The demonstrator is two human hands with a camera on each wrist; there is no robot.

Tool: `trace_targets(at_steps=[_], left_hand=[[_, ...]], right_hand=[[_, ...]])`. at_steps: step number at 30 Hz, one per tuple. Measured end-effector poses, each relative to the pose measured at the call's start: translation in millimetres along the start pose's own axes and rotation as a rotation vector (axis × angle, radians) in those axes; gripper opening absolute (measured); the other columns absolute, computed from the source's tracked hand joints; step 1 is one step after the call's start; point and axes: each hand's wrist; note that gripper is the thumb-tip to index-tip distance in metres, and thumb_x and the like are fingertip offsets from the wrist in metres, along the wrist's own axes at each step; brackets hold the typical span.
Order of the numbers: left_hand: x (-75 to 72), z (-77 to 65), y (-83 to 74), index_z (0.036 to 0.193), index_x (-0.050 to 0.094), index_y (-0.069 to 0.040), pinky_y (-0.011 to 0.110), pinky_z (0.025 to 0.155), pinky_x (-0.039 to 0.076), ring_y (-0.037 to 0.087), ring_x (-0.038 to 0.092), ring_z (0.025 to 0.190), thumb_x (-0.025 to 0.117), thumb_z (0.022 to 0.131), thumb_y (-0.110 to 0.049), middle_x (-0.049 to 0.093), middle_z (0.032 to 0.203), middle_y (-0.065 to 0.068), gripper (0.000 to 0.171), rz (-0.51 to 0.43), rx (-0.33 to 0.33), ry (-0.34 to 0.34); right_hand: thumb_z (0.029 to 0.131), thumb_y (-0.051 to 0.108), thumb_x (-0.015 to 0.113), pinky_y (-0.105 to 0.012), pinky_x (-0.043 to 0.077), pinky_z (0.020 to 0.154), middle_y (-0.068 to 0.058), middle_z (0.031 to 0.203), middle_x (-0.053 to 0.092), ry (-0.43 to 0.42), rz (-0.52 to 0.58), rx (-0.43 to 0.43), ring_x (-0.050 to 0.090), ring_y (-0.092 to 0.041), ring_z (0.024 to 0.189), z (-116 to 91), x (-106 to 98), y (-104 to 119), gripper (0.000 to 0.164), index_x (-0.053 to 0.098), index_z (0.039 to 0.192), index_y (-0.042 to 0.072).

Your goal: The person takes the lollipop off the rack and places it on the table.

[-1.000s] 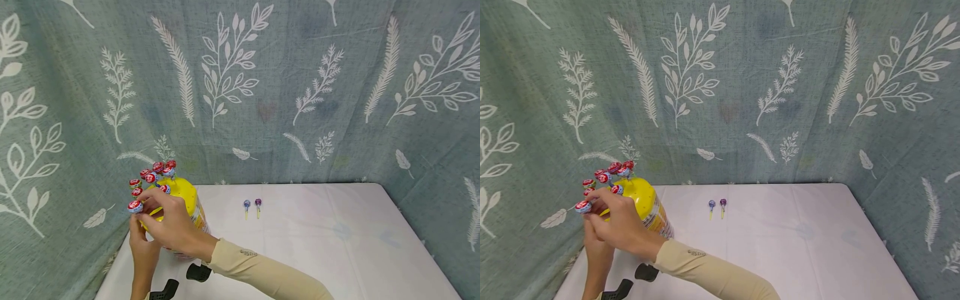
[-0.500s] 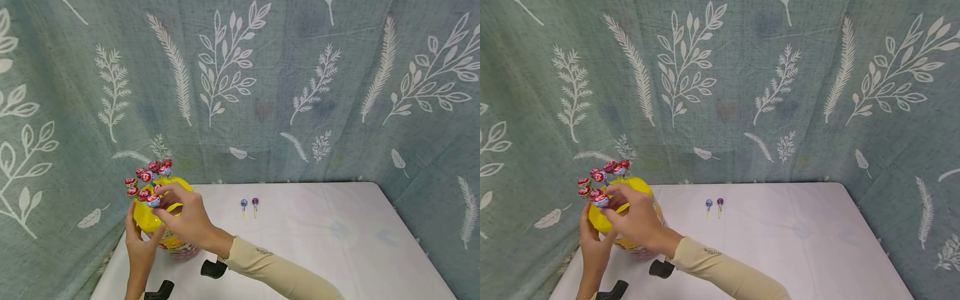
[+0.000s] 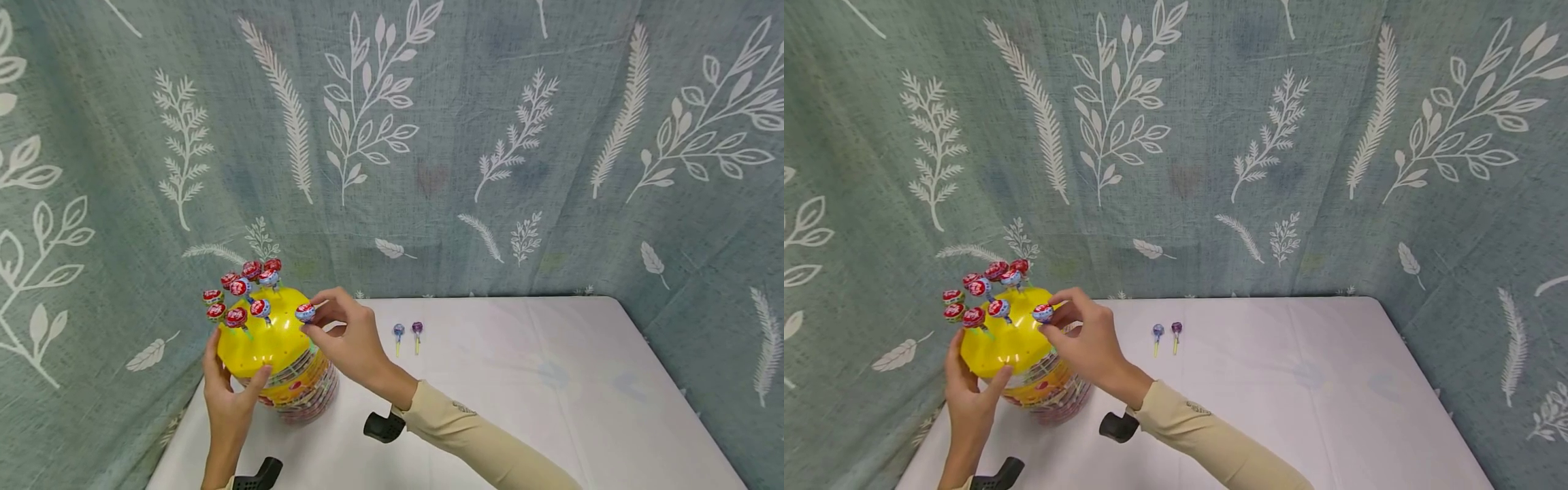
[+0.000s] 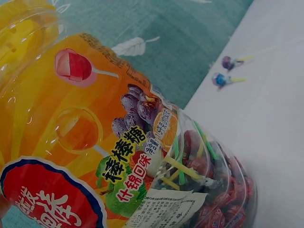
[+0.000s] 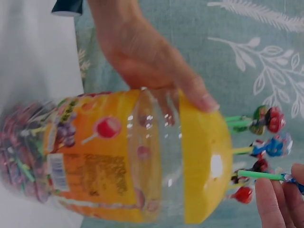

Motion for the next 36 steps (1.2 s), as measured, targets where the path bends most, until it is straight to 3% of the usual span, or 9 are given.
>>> trace_targets(at_steps=[4, 11, 23, 30, 36], left_hand=[[0.3, -0.1, -0.2, 0.150, 0.020, -0.031, 0.031, 0.109, 0.025, 0.013, 0.036, 0.125, 0.072, 0.078, -0.003, 0.031, 0.148, -0.002, 0.093, -0.006, 0.008, -0.001], [1.9, -0.8, -2.1, 0.149, 0.021, -0.030, 0.030, 0.106, 0.030, 0.012, 0.037, 0.122, 0.072, 0.079, -0.002, 0.033, 0.147, -0.002, 0.092, -0.014, -0.017, -0.025], [6.2, 1.9, 3.5, 0.149, 0.023, -0.027, 0.020, 0.104, 0.028, 0.011, 0.038, 0.121, 0.071, 0.079, -0.003, 0.034, 0.146, 0.000, 0.089, 0.000, 0.054, -0.052], [7.6, 1.6, 3.3, 0.149, 0.023, -0.026, 0.019, 0.105, 0.029, 0.011, 0.038, 0.122, 0.070, 0.079, -0.005, 0.034, 0.146, 0.000, 0.087, 0.014, 0.069, -0.065], [8.7, 0.9, 2.0, 0.149, 0.023, -0.026, 0.020, 0.105, 0.029, 0.011, 0.038, 0.122, 0.069, 0.079, -0.005, 0.034, 0.146, 0.000, 0.087, 0.002, 0.074, -0.062]], right_hand=[[0.083, -0.003, 0.067, -0.028, 0.055, 0.061, -0.013, 0.090, 0.067, -0.002, -0.007, 0.029, 0.065, -0.022, 0.079, -3.0, -6.8, -0.4, 0.030, 0.055, 0.110, 0.004], [0.083, -0.008, 0.064, -0.028, 0.054, 0.060, -0.022, 0.088, 0.065, -0.005, -0.038, 0.050, 0.064, -0.033, 0.078, -4.7, -23.8, 21.7, 0.028, 0.053, 0.108, -0.006], [0.081, -0.009, 0.065, -0.040, 0.054, 0.057, -0.023, 0.084, 0.065, -0.055, -0.075, 0.072, 0.064, -0.034, 0.076, -5.7, -50.5, 9.5, 0.028, 0.054, 0.107, -0.007], [0.081, -0.008, 0.066, -0.030, 0.052, 0.058, -0.023, 0.085, 0.065, -0.069, -0.117, 0.114, 0.064, -0.034, 0.077, -8.9, -66.8, 1.8, 0.028, 0.054, 0.107, -0.008], [0.081, -0.008, 0.066, -0.030, 0.053, 0.059, -0.023, 0.085, 0.064, -0.092, -0.140, 0.138, 0.063, -0.035, 0.077, -11.8, -79.1, -6.5, 0.029, 0.055, 0.107, -0.008]])
Point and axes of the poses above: each hand's wrist, its own z-axis towards the middle knuckle, its own x-axis out of the palm, y = z × x
